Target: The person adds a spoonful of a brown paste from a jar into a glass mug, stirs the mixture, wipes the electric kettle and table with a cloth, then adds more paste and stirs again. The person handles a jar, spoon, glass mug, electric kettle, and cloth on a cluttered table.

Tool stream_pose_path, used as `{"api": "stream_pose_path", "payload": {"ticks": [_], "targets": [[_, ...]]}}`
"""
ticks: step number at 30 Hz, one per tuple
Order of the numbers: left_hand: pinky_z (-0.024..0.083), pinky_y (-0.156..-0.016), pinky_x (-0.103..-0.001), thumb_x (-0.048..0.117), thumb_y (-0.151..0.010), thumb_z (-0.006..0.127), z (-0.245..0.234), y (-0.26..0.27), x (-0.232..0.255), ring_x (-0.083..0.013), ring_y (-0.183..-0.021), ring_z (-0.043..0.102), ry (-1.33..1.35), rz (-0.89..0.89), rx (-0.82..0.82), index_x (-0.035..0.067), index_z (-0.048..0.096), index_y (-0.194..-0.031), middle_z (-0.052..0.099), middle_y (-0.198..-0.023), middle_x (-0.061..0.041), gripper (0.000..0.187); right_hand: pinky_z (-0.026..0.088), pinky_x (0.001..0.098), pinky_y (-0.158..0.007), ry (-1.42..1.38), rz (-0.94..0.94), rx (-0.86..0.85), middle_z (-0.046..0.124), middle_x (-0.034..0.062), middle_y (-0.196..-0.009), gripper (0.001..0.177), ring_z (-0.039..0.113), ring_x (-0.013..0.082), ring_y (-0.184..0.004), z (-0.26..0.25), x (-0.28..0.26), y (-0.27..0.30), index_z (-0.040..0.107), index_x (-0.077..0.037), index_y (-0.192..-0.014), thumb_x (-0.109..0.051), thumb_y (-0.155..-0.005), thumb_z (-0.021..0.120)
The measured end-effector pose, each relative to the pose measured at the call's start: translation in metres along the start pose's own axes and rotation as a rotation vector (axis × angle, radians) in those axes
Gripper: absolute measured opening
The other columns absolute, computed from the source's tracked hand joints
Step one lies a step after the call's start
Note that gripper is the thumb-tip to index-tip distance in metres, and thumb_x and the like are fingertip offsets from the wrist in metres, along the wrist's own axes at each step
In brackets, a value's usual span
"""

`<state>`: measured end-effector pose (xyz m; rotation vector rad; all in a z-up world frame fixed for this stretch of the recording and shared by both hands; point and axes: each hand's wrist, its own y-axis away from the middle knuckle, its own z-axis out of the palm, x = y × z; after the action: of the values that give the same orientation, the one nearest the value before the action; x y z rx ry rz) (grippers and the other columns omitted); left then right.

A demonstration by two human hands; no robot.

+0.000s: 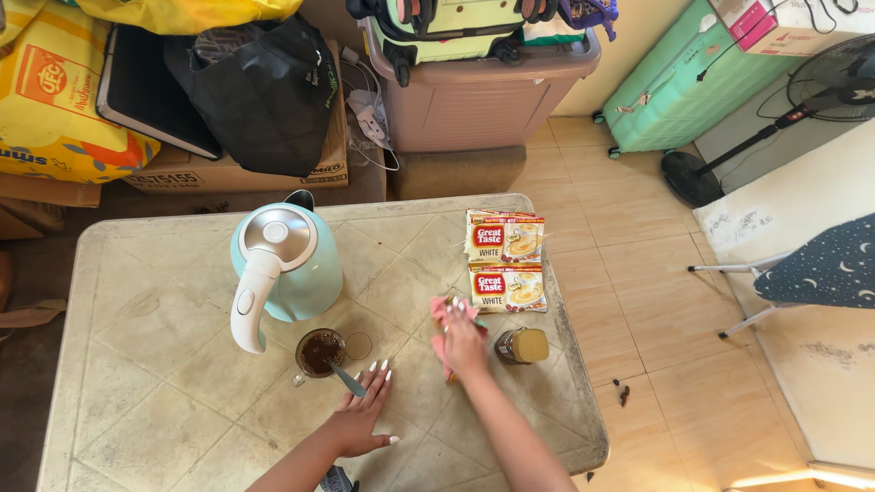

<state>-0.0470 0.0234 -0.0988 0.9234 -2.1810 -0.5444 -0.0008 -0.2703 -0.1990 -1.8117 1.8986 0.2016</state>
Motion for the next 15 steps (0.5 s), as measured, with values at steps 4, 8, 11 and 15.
{"api": "stream_pose_path", "payload": {"ticks": [4, 8, 11, 15], "targets": [[-0.003, -0.129, -0.045, 0.069, -0.092, 0.058, -0.002, 0.001, 0.002, -0.0302, -0.159, -0.017, -0.023, -0.001, -0.009, 0.003, -0.010, -0.162, -0.018, -0.172, -0.013, 0.117, 0.041, 0.0448, -0.107, 0.001, -0.104, -0.040, 0.058, 0.0202, -0.142, 0.056, 0.053, 0.0330, -0.133, -0.033, -0.040, 0.049, 0.061, 0.001, -0.136, -0.027, -0.087, 0.065], [-0.002, -0.129, -0.044, 0.068, -0.092, 0.057, -0.001, 0.002, 0.003, -0.0283, -0.160, -0.016, -0.015, -0.018, 0.008, 0.005, -0.008, -0.163, -0.016, -0.173, -0.011, 0.115, 0.041, 0.0450, -0.110, -0.024, -0.112, -0.002, 0.061, 0.0144, -0.143, 0.052, 0.055, 0.0305, -0.136, -0.062, -0.071, 0.082, 0.063, -0.005, -0.137, -0.027, -0.089, 0.066], [-0.001, -0.129, -0.044, 0.067, -0.096, 0.052, 0.002, 0.002, 0.007, -0.0269, -0.160, -0.014, -0.003, -0.051, 0.048, 0.007, -0.007, -0.163, -0.015, -0.173, -0.008, 0.108, 0.039, 0.0466, -0.110, -0.025, -0.135, -0.036, 0.058, 0.0146, -0.145, 0.053, 0.053, 0.0331, -0.135, -0.074, -0.077, 0.098, 0.062, -0.005, -0.137, -0.028, -0.090, 0.069], [0.000, -0.130, -0.044, 0.067, -0.098, 0.047, 0.002, 0.004, 0.015, -0.0258, -0.160, -0.013, -0.025, -0.086, 0.097, 0.009, -0.006, -0.163, -0.014, -0.174, -0.006, 0.103, 0.038, 0.0475, -0.110, 0.102, -0.141, 0.005, 0.058, 0.0135, -0.144, 0.047, 0.053, 0.0352, -0.133, -0.082, -0.080, 0.114, 0.064, -0.010, -0.134, -0.026, -0.090, 0.068]]}}
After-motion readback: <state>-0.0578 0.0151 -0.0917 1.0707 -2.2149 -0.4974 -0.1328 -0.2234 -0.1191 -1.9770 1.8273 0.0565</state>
